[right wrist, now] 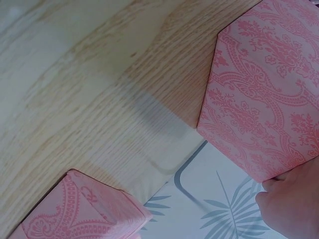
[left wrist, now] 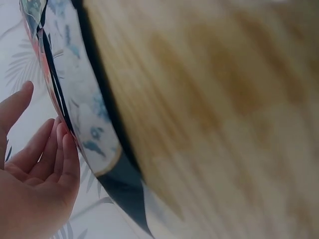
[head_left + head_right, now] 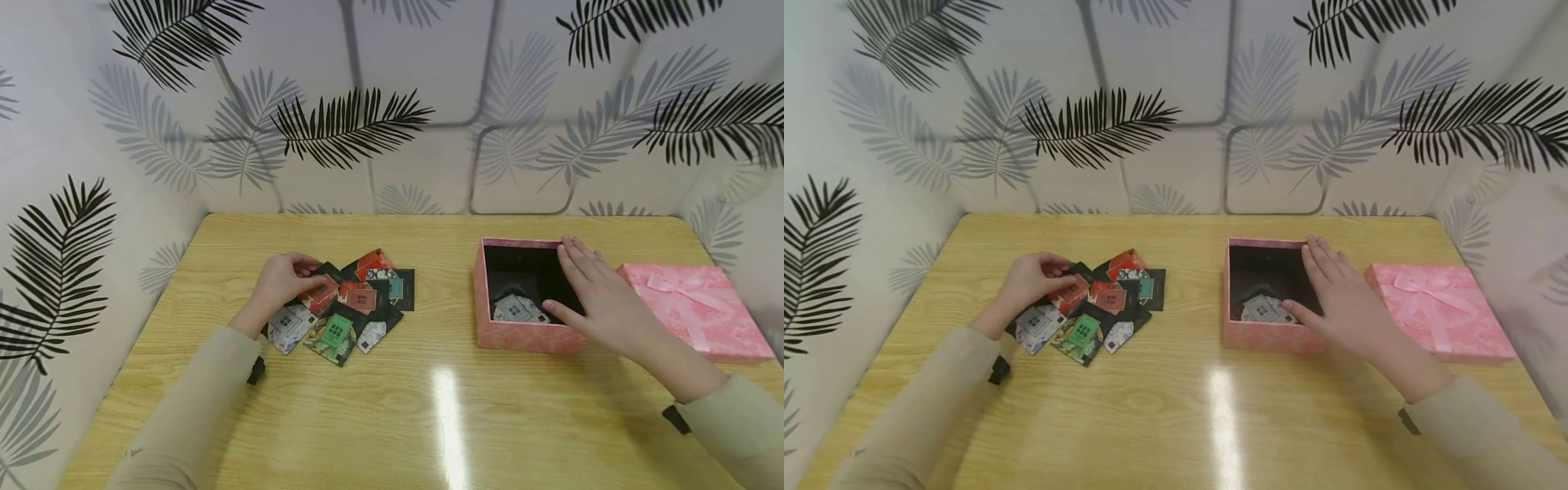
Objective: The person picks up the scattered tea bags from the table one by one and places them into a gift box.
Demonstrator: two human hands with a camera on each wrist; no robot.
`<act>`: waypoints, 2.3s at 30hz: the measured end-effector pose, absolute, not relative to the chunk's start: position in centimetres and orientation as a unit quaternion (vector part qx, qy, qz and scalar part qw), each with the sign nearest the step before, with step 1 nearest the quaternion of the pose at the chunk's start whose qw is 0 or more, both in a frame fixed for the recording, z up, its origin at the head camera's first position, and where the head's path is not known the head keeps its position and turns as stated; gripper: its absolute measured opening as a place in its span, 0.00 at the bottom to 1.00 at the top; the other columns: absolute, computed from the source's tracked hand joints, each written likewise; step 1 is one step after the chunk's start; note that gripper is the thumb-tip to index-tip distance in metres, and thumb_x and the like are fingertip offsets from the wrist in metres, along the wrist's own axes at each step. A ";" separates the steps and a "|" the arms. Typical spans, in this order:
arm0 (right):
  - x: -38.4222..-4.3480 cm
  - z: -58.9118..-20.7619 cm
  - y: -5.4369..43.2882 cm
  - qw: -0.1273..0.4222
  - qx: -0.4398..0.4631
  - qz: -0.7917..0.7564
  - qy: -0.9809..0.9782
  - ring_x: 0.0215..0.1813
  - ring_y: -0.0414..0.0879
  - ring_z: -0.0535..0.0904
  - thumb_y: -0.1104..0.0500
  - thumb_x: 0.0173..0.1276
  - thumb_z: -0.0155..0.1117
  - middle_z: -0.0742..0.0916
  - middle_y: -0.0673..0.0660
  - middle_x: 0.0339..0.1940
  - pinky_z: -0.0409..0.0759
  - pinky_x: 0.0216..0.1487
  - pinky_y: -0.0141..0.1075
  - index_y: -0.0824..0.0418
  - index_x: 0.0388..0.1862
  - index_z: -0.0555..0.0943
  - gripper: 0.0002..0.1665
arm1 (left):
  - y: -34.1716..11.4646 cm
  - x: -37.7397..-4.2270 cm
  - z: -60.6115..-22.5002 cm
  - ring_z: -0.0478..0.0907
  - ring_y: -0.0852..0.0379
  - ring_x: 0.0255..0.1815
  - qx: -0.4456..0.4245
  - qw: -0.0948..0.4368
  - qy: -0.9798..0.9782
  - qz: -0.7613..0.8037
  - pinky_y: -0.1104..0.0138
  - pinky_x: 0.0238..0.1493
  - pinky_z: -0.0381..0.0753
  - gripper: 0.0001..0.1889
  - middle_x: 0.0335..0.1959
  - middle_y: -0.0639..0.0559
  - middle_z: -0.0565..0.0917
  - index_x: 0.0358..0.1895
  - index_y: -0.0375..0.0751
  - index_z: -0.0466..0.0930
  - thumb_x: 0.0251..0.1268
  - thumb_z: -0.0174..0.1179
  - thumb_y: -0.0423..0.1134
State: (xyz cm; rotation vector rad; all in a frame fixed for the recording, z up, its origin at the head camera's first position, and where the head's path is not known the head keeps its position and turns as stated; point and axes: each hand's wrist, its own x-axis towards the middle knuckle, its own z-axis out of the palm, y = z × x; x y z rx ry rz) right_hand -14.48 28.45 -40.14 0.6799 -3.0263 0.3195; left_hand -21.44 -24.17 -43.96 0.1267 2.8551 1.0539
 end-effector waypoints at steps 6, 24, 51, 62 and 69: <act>-14.5 -40.1 28.4 0.010 0.216 0.099 -0.971 0.91 0.62 0.43 0.35 0.80 0.59 0.51 0.69 0.90 0.30 0.90 0.44 0.69 0.88 0.45 0.58 | -24.1 -21.7 -44.0 0.84 0.38 0.56 0.053 0.062 0.937 0.340 0.48 0.59 0.85 0.26 0.57 0.32 0.86 0.66 0.29 0.81 0.70 0.73 0.39; -14.5 -40.3 28.5 0.010 0.220 0.099 -0.970 0.91 0.62 0.42 0.35 0.80 0.59 0.51 0.69 0.89 0.28 0.90 0.41 0.69 0.88 0.45 0.58 | -24.5 -22.4 -44.7 0.82 0.40 0.53 0.042 0.083 0.927 0.362 0.50 0.56 0.85 0.27 0.57 0.33 0.84 0.69 0.29 0.79 0.70 0.72 0.34; -14.6 -40.0 28.6 0.011 0.219 0.101 -0.970 0.91 0.63 0.44 0.35 0.80 0.59 0.53 0.70 0.89 0.29 0.90 0.42 0.68 0.88 0.46 0.58 | -25.3 -22.8 -44.2 0.82 0.66 0.29 0.018 0.042 0.912 0.408 0.69 0.33 0.87 0.19 0.54 0.28 0.87 0.60 0.28 0.84 0.71 0.70 0.33; -14.6 -40.1 28.7 0.011 0.221 0.100 -0.970 0.90 0.64 0.45 0.35 0.80 0.59 0.52 0.70 0.89 0.30 0.90 0.43 0.69 0.88 0.47 0.58 | -25.8 -22.5 -43.2 0.78 0.75 0.29 -0.010 0.011 0.902 0.431 0.77 0.31 0.82 0.16 0.51 0.28 0.88 0.57 0.26 0.86 0.72 0.69 0.32; -14.8 -40.2 28.7 0.014 0.222 0.101 -0.970 0.91 0.63 0.44 0.35 0.80 0.58 0.52 0.69 0.89 0.30 0.90 0.43 0.69 0.88 0.46 0.58 | -26.3 -22.5 -41.9 0.77 0.75 0.31 -0.048 -0.003 0.907 0.419 0.80 0.33 0.79 0.16 0.47 0.37 0.91 0.54 0.29 0.89 0.71 0.71 0.37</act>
